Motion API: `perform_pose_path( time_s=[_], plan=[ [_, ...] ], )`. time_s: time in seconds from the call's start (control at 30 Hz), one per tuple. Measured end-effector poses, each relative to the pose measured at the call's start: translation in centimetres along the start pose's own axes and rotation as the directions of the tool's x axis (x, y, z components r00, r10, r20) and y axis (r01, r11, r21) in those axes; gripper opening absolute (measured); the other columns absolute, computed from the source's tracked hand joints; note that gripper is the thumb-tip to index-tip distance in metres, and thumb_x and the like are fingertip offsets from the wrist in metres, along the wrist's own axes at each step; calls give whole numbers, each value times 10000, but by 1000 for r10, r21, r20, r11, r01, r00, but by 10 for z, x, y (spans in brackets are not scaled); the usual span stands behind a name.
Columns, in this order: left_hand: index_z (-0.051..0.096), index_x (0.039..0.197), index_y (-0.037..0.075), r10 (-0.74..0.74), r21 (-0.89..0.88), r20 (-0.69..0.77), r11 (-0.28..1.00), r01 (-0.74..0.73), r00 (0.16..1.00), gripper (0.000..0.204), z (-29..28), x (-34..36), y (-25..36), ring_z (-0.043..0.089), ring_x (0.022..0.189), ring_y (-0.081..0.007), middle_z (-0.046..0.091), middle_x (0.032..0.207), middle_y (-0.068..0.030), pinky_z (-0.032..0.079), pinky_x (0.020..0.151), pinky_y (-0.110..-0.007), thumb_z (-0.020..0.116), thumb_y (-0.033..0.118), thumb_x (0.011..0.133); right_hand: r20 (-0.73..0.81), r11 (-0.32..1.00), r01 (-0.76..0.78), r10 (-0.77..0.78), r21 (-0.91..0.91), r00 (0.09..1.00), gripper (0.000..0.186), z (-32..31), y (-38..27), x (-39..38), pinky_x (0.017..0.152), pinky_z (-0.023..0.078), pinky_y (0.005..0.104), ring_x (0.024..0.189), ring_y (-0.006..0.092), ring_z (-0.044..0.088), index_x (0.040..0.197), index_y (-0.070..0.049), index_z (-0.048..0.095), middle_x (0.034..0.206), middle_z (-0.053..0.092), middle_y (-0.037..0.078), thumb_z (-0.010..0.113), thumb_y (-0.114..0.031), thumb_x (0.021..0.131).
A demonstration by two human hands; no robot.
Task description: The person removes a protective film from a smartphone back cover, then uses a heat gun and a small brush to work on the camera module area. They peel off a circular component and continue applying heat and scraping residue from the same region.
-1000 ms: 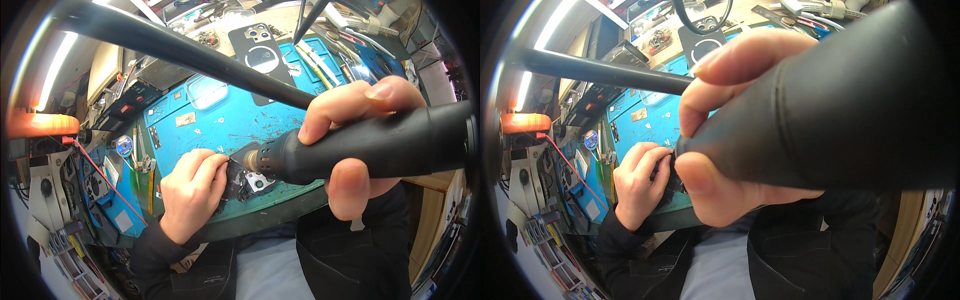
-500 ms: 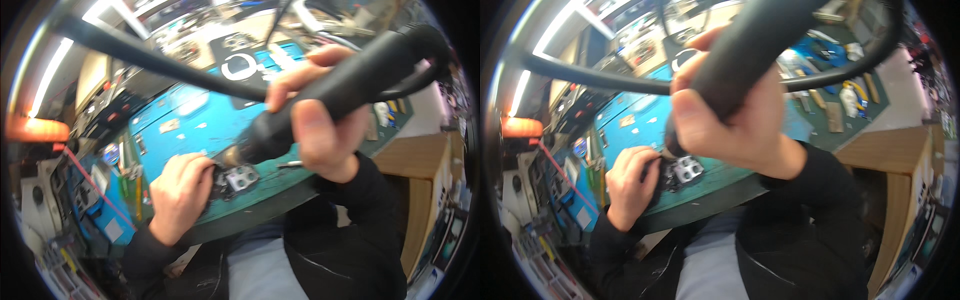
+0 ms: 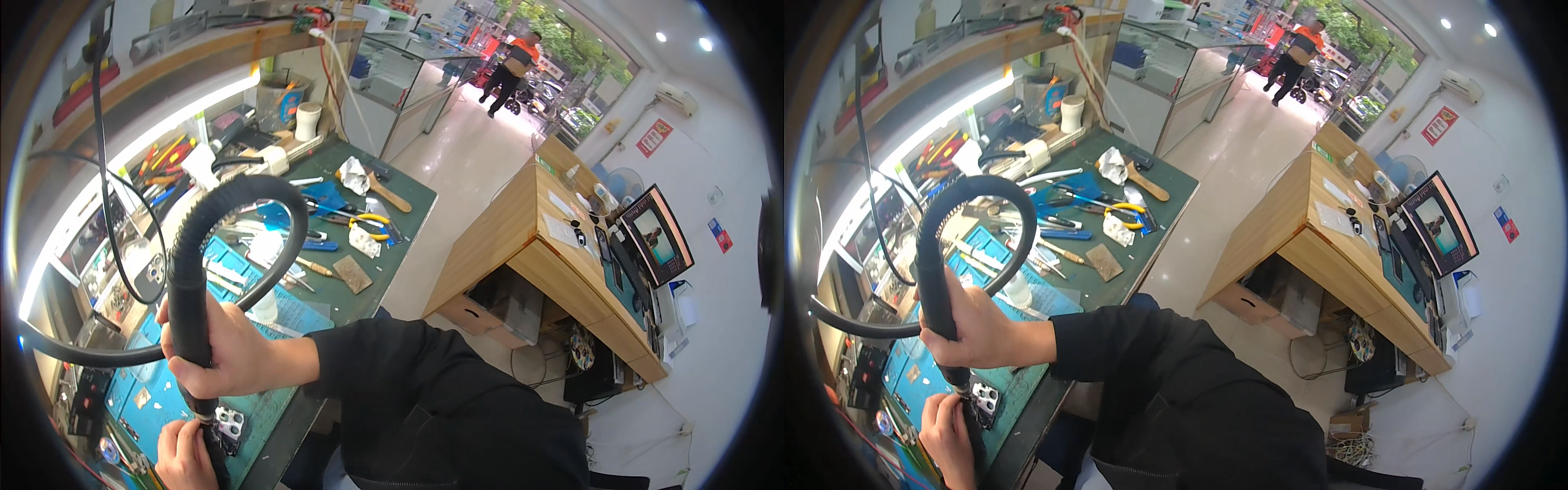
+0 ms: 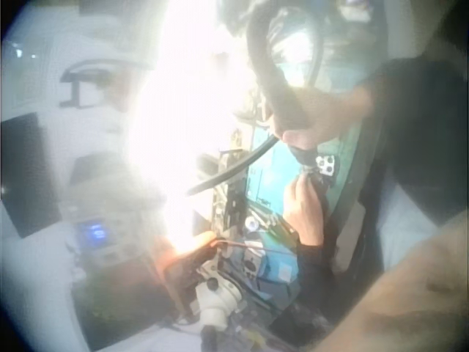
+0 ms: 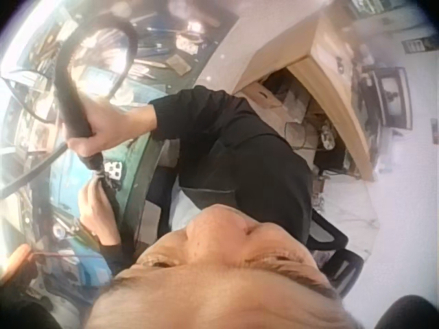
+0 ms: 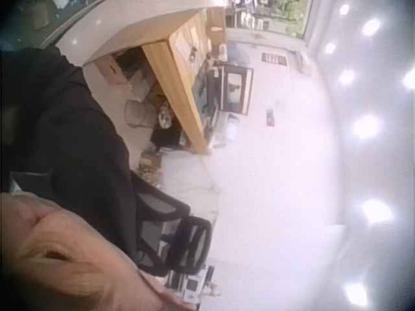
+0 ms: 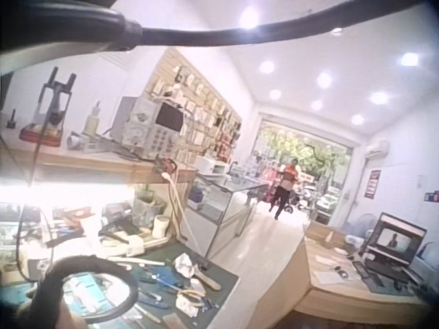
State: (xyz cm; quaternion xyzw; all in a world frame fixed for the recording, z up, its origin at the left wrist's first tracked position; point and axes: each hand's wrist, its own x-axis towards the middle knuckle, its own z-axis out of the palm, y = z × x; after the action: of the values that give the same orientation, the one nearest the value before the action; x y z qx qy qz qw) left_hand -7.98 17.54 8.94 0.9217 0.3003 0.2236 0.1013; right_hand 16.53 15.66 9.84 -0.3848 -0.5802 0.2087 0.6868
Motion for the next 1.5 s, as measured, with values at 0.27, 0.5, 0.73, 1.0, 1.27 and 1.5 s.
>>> perform_pose_path(
  time_s=[0.27, 0.5, 0.73, 1.0, 1.27, 1.5],
  plan=[
    [740, 1014, 41, 15, -91, -3, 996, -16, 1000, 167, 0, 8, -4, 712, 875, -352, 701, 958, -139, 574, 753, -428, 723, -28, 863, -56, 999, -45, 45, 10, 997, 353, -1, -7, 1, 877, 556, 349, 818, 177, 669, 1176, -9, 591, 872, 698, 25, 735, -151, 887],
    [745, 960, 78, 13, -55, 39, 998, -11, 999, 124, -2, 8, -16, 728, 827, -264, 721, 967, -59, 576, 692, -362, 784, 37, 850, 14, 986, 165, -165, 1, 986, 523, -10, 1, 7, 762, 518, 298, 773, 139, 641, 1276, 43, 445, 877, 723, 101, 729, -256, 955],
    [743, 971, 63, 23, -123, 101, 992, -10, 995, 147, -6, 19, -18, 730, 810, -271, 727, 970, -65, 579, 682, -357, 788, 6, 844, 22, 996, 86, -85, -36, 996, 615, -11, -7, 10, 711, 512, 280, 752, 136, 641, 1341, 75, 381, 877, 731, 138, 729, -279, 978],
    [748, 955, 75, 67, -137, 123, 989, -50, 990, 154, -7, 19, -23, 727, 783, -247, 718, 939, -49, 579, 649, -343, 801, 27, 818, -8, 992, 109, -110, -59, 994, 630, -9, 1, 7, 712, 521, 287, 771, 149, 654, 1360, 73, 366, 890, 729, 148, 730, -263, 971],
    [751, 956, 63, 116, -147, 142, 985, -95, 983, 217, -11, 22, -25, 739, 804, -243, 724, 957, -55, 599, 664, -343, 781, 4, 750, 84, 987, 151, -145, -63, 986, 638, -17, 7, 8, 720, 539, 316, 806, 182, 672, 1385, 35, 356, 930, 725, 178, 752, -232, 963],
    [755, 970, 66, 107, -155, 150, 984, -83, 983, 230, -14, 22, -27, 743, 815, -242, 728, 974, -53, 605, 673, -343, 784, 4, 751, 129, 990, 134, -127, -53, 983, 670, -14, 8, 4, 696, 532, 308, 786, 179, 665, 1381, 44, 349, 919, 720, 176, 773, -235, 944]
  ],
)
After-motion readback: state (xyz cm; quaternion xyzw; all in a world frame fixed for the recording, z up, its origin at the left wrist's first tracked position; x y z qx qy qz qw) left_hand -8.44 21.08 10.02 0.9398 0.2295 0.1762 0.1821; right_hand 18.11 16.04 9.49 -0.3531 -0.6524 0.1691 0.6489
